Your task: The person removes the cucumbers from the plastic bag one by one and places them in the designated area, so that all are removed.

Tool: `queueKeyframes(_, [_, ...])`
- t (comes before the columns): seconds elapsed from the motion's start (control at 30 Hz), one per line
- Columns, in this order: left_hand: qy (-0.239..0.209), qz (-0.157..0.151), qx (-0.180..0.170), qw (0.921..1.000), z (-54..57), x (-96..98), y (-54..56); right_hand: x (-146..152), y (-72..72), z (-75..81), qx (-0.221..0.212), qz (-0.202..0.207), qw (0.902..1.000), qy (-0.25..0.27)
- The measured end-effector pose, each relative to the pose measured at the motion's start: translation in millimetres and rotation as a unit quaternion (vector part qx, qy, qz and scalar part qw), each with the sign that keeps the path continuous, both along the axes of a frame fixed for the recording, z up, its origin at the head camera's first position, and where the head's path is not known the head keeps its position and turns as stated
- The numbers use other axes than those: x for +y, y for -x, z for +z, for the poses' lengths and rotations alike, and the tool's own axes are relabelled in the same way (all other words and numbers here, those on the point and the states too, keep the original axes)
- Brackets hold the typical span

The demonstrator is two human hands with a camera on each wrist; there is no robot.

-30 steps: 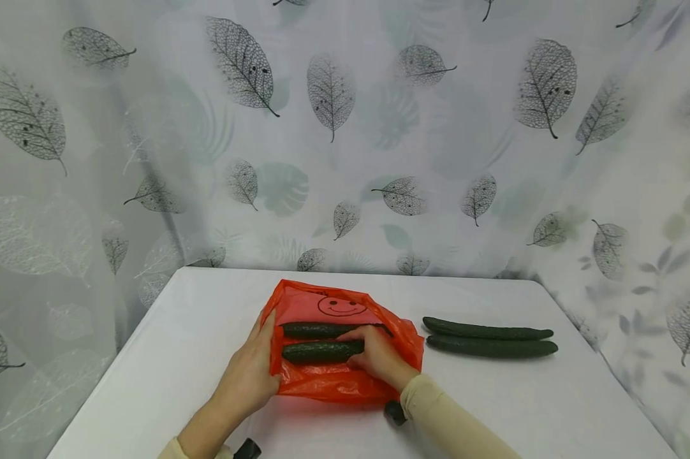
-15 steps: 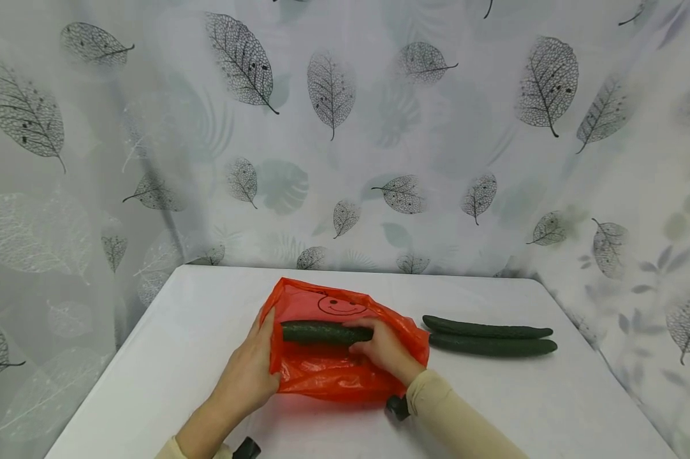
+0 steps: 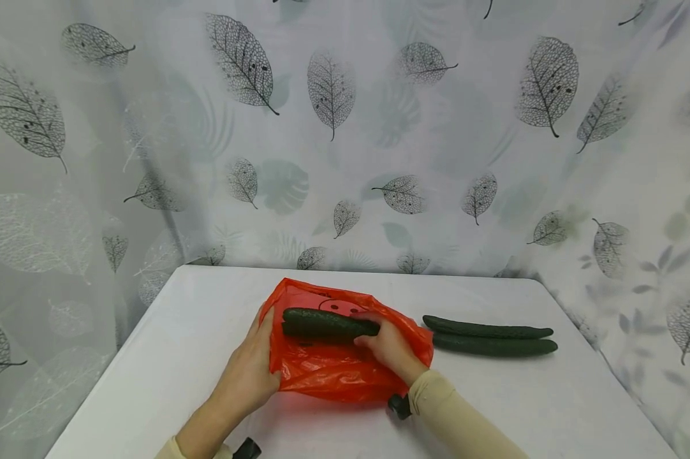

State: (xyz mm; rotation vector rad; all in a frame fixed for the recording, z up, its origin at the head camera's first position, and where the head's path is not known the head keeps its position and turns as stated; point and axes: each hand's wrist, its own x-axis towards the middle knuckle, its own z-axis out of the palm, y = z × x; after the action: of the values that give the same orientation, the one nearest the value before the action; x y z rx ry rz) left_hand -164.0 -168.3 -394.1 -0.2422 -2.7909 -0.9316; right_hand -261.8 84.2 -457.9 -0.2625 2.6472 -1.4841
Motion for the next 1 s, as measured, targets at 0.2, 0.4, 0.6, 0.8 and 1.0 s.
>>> queueKeyframes(0.2, [-0.005,-0.004,0.005,1.0,-0.3,-0.2,-0.8,1.7,-2.4,0.7,-0.02,-0.001,0.999,0.039])
queueKeyframes(0.4, [-0.01,-0.007,0.007,0.9999,-1.2,-0.5,-1.1,1.3,-4.9,3.1,-0.014,0.007,0.9969,0.077])
queueKeyframes(0.6, [-0.008,-0.01,0.008,0.9999,-1.5,-1.1,-0.7,-1.9,-7.3,8.4,0.041,0.057,0.9892,0.129])
queueKeyframes(0.8, [0.002,-0.012,-0.002,0.9999,0.2,-1.3,-2.0,-7.3,-12.6,19.8,0.042,0.082,0.9819,0.165])
queueKeyframes(1.0, [0.001,-0.009,-0.006,0.9999,-0.3,-1.0,-2.2,-11.1,-19.9,31.9,0.012,0.108,0.9706,0.215])
